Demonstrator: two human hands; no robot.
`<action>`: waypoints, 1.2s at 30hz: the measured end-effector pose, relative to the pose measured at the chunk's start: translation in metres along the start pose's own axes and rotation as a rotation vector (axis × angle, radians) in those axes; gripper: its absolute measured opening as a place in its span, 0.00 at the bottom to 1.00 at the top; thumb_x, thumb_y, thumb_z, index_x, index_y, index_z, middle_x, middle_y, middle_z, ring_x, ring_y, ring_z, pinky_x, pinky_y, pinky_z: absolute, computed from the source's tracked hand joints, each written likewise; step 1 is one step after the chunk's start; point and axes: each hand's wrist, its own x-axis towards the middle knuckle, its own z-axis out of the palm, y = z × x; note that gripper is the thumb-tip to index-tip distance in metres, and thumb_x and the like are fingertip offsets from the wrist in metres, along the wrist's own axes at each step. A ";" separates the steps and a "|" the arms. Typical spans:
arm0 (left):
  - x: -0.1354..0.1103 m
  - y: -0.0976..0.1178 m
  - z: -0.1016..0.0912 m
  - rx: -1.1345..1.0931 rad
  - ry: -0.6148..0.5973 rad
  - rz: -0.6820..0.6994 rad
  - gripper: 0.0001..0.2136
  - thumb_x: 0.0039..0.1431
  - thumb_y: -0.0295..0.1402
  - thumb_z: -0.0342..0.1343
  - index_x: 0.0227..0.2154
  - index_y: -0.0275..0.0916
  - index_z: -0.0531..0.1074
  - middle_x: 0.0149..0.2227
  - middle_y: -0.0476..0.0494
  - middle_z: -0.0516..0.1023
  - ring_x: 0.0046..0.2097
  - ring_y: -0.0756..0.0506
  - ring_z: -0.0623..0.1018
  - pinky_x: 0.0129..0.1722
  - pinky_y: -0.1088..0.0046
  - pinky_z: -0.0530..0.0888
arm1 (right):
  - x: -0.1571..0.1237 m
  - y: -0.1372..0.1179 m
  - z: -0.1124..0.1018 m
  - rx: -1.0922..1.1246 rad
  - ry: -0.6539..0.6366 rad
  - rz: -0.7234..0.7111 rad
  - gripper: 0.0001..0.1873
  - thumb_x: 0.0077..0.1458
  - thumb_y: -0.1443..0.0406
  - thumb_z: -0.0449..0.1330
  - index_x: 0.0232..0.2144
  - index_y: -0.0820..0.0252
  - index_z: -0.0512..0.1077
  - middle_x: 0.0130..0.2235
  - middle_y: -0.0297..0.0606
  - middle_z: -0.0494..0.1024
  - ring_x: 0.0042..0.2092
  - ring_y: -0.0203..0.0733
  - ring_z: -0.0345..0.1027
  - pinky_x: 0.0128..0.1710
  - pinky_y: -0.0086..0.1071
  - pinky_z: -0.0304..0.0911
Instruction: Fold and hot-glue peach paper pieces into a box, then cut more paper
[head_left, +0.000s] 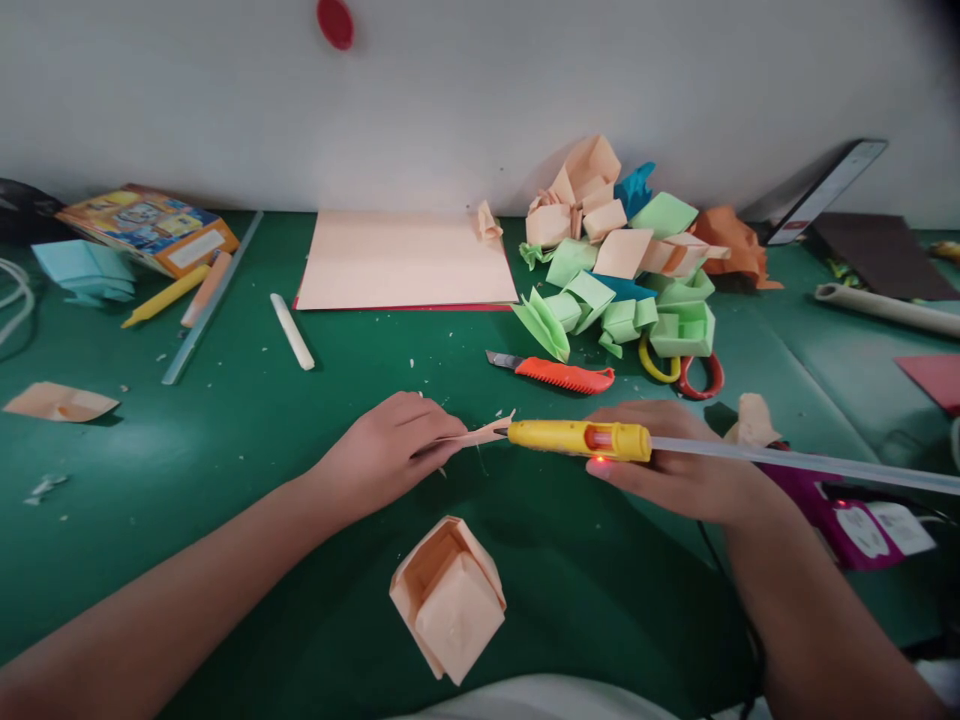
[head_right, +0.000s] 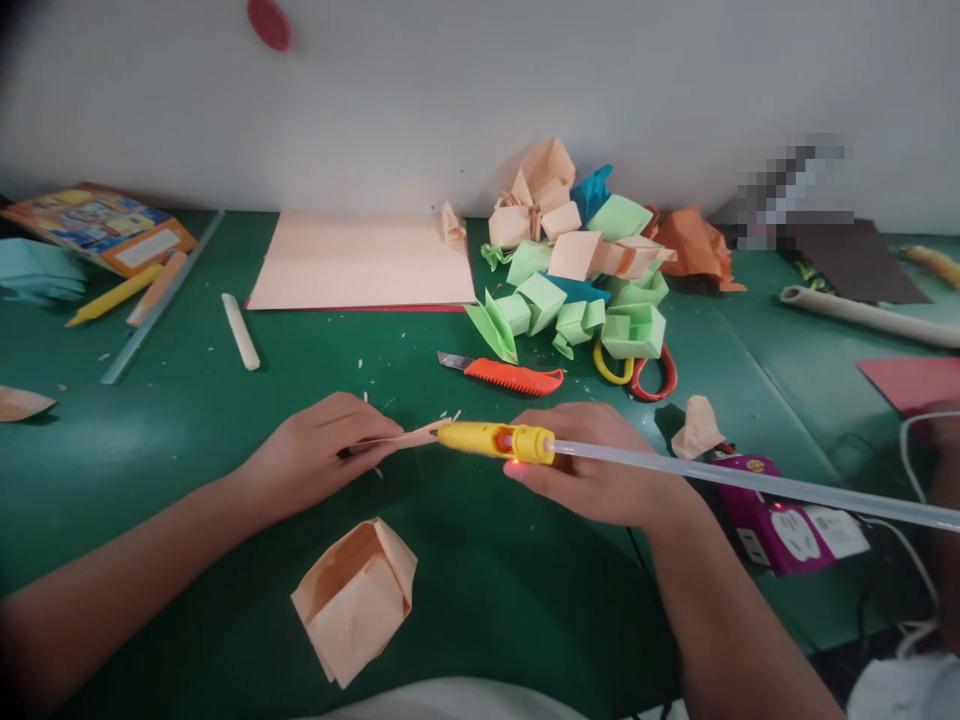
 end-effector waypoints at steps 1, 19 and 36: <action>0.001 0.000 -0.001 -0.029 0.001 -0.031 0.05 0.69 0.29 0.56 0.42 0.39 0.77 0.37 0.46 0.83 0.39 0.48 0.81 0.40 0.73 0.76 | 0.000 0.000 0.000 0.001 0.000 0.000 0.16 0.69 0.51 0.56 0.39 0.55 0.75 0.34 0.37 0.81 0.32 0.43 0.72 0.32 0.36 0.64; 0.001 0.000 -0.005 -0.134 -0.040 -0.121 0.04 0.67 0.31 0.60 0.39 0.41 0.80 0.35 0.48 0.83 0.38 0.49 0.81 0.37 0.75 0.77 | 0.008 -0.006 0.017 0.008 -0.032 -0.055 0.16 0.70 0.53 0.55 0.42 0.57 0.74 0.33 0.38 0.80 0.31 0.41 0.70 0.33 0.34 0.59; 0.002 -0.002 -0.005 -0.124 -0.042 -0.117 0.06 0.68 0.31 0.57 0.37 0.40 0.79 0.35 0.47 0.83 0.37 0.48 0.81 0.37 0.75 0.78 | 0.006 -0.003 0.008 0.049 -0.078 -0.079 0.14 0.68 0.53 0.57 0.39 0.56 0.74 0.34 0.36 0.81 0.32 0.40 0.71 0.32 0.32 0.59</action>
